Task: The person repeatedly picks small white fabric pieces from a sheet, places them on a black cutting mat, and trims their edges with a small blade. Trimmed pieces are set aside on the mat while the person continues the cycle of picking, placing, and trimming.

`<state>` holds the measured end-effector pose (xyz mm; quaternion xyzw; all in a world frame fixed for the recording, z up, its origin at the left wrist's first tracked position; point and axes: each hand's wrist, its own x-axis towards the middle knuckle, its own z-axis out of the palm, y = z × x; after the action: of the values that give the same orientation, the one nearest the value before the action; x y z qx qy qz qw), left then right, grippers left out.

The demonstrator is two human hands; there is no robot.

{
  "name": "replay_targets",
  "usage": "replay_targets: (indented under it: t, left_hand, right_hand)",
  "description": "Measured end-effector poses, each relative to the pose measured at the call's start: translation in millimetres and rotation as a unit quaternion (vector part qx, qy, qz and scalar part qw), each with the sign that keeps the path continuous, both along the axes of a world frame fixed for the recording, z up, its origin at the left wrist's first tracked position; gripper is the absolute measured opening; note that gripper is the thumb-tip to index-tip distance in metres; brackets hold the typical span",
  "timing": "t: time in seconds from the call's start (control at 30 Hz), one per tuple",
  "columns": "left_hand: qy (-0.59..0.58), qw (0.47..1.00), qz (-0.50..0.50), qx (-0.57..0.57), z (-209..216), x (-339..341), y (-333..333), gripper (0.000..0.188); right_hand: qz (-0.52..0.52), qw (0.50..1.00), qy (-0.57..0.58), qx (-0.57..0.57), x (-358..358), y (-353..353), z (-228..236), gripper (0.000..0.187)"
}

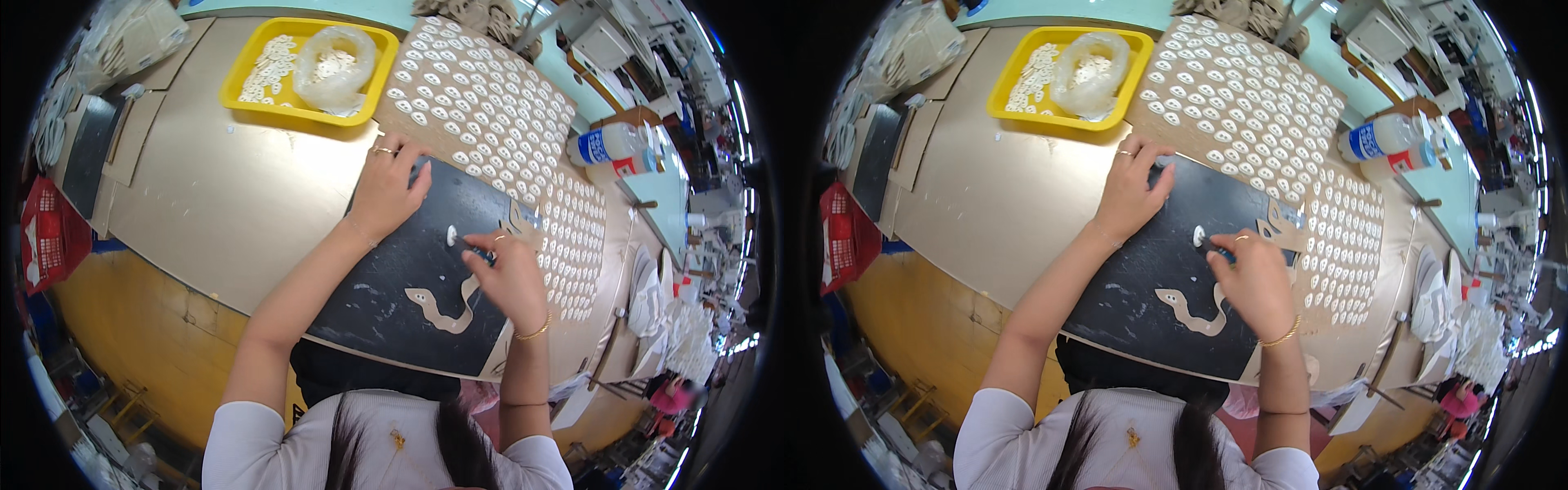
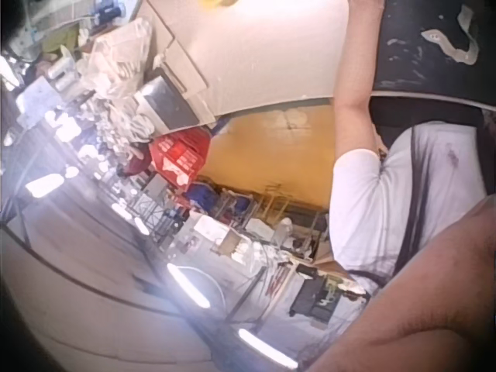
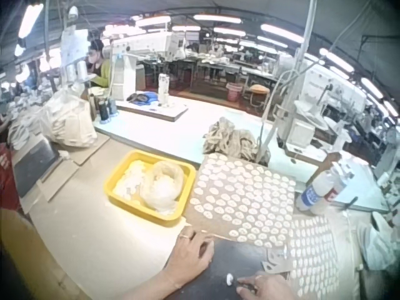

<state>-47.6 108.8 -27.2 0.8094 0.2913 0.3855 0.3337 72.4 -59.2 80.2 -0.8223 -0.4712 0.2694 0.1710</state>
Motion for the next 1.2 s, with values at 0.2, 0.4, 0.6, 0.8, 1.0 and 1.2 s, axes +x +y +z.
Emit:
replay_targets:
  t: [0.2, 0.4, 0.6, 0.8, 1.0, 1.2]
  left_hand:
    - [0.106, 0.99, -0.098, -0.001, 8, -34, -59, 0.023]
    - [0.169, 0.982, -0.082, 0.031, 8, -29, -72, 0.025]
    - [0.17, 0.983, -0.074, -0.006, 12, -30, -76, 0.023]
    - [0.179, 0.981, -0.076, -0.022, 14, -29, -88, 0.021]
    - [0.216, 0.972, -0.093, -0.01, 17, -24, -93, 0.021]
    - [0.201, 0.973, -0.098, -0.053, 24, -26, -89, 0.024]
  right_hand:
    - [-0.039, 0.997, -0.041, 0.056, -21, -18, -37, 0.023]
    - [-0.044, 0.997, -0.028, 0.049, -25, -26, -32, 0.025]
    - [-0.087, 0.991, 0.009, 0.105, -5, -63, -17, 0.029]
    - [-0.208, 0.976, -0.017, 0.062, 19, -75, -40, 0.039]
    - [-0.184, 0.974, -0.086, 0.101, -1, -61, -54, 0.037]
    - [-0.167, 0.974, -0.12, 0.1, 6, -53, -68, 0.031]
